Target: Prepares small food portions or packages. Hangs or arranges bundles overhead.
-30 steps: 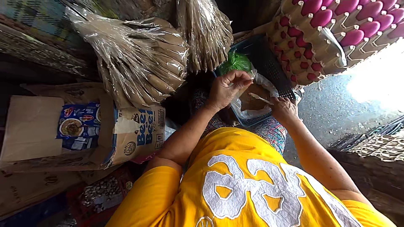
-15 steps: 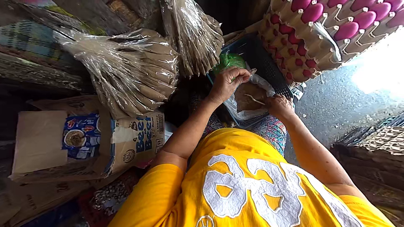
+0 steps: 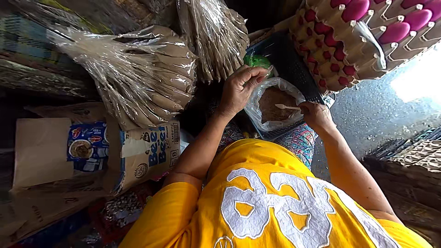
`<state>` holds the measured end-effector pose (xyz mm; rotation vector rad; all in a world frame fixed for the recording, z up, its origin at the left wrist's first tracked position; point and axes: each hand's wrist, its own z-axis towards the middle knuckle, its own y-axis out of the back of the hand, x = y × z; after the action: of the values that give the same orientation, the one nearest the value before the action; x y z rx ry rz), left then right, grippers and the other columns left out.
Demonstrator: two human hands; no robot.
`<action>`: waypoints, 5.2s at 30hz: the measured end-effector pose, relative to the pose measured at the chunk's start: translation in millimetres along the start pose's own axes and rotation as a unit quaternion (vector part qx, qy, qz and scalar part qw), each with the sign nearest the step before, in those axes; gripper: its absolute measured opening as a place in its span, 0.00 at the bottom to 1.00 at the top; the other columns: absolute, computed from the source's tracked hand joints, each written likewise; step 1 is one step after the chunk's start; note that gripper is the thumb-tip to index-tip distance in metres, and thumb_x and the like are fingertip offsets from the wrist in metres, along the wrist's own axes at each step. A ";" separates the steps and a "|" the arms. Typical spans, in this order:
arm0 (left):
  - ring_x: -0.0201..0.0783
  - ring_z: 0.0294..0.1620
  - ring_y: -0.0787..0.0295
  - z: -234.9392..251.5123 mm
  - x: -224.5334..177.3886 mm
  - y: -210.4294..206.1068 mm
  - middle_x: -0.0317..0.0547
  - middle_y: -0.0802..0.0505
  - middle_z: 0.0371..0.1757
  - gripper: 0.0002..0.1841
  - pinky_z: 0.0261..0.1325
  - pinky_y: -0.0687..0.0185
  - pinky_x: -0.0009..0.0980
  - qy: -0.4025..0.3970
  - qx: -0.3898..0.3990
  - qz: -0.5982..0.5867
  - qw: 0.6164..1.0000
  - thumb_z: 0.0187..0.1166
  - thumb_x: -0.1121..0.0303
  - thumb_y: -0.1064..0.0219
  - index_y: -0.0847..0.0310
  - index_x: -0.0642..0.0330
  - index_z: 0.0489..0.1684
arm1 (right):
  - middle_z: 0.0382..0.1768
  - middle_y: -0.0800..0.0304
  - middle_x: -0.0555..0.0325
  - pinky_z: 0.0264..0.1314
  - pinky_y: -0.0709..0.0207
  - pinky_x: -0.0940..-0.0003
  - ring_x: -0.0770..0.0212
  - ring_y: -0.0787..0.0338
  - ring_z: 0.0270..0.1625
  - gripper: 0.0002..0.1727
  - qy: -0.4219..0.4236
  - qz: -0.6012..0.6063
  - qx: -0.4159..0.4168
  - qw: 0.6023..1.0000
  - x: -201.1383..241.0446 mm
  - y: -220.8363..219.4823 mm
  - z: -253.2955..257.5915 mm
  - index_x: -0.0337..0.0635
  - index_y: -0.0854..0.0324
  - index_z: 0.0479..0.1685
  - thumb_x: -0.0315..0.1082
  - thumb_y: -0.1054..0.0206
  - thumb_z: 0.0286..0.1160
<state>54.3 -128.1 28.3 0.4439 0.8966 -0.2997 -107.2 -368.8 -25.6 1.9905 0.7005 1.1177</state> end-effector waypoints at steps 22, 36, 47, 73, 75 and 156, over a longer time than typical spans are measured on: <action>0.43 0.47 0.06 -23.0 34.4 -58.5 0.49 0.03 0.38 0.05 0.69 0.19 0.40 -0.012 0.150 0.063 0.987 0.75 0.73 0.25 0.07 0.67 0.39 | 0.39 0.11 0.60 0.49 0.15 0.72 0.74 0.12 0.37 0.12 0.025 0.237 -0.033 0.971 -38.7 75.5 -44.7 0.37 0.15 0.57 0.32 0.39 0.86; 0.42 0.48 0.06 -20.8 35.8 -59.3 0.50 0.03 0.39 0.06 0.68 0.19 0.39 -0.016 0.162 0.046 0.986 0.77 0.72 0.27 0.06 0.67 0.39 | 0.38 0.10 0.63 0.47 0.15 0.77 0.75 0.11 0.36 0.10 0.103 0.204 -0.033 0.973 -29.4 105.2 -42.5 0.41 0.14 0.54 0.30 0.39 0.85; 0.42 0.44 0.05 -20.8 36.3 -58.4 0.48 0.03 0.37 0.06 0.70 0.21 0.41 -0.037 0.183 0.065 0.980 0.77 0.72 0.27 0.05 0.64 0.37 | 0.39 0.09 0.58 0.47 0.15 0.73 0.74 0.12 0.36 0.10 0.099 0.170 -0.021 0.980 -18.7 104.2 -30.5 0.37 0.13 0.54 0.29 0.38 0.85; 0.31 0.52 0.08 -25.1 25.9 -42.3 0.53 0.04 0.49 0.12 0.64 0.17 0.28 0.102 0.119 -0.071 0.985 0.86 0.75 0.39 0.11 0.72 0.54 | 0.48 0.10 0.32 0.57 0.20 0.35 0.29 0.10 0.54 0.16 0.304 -0.185 -0.144 0.923 104.2 101.8 -59.5 0.30 0.15 0.57 0.15 0.43 0.78; 0.32 0.56 0.08 -23.4 23.7 -38.2 0.54 0.05 0.52 0.13 0.67 0.18 0.29 0.110 0.127 -0.078 0.983 0.86 0.74 0.40 0.11 0.72 0.56 | 0.47 0.10 0.32 0.55 0.21 0.36 0.29 0.10 0.52 0.16 0.322 -0.200 -0.158 0.912 107.3 102.9 -59.6 0.31 0.15 0.56 0.14 0.44 0.78; 0.33 0.57 0.11 -21.6 9.0 -18.1 0.49 0.11 0.60 0.22 0.64 0.17 0.30 0.344 0.305 -0.357 0.813 0.84 0.78 0.38 0.33 0.70 0.75 | 0.48 0.13 0.42 0.57 0.26 0.60 0.58 0.15 0.50 0.25 0.149 0.030 -0.312 0.938 112.5 130.1 20.1 0.32 0.16 0.49 0.50 0.41 0.87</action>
<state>37.1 -133.9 4.9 0.8267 1.6832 -1.2007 -23.1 -367.3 125.8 1.3246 0.3611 1.4784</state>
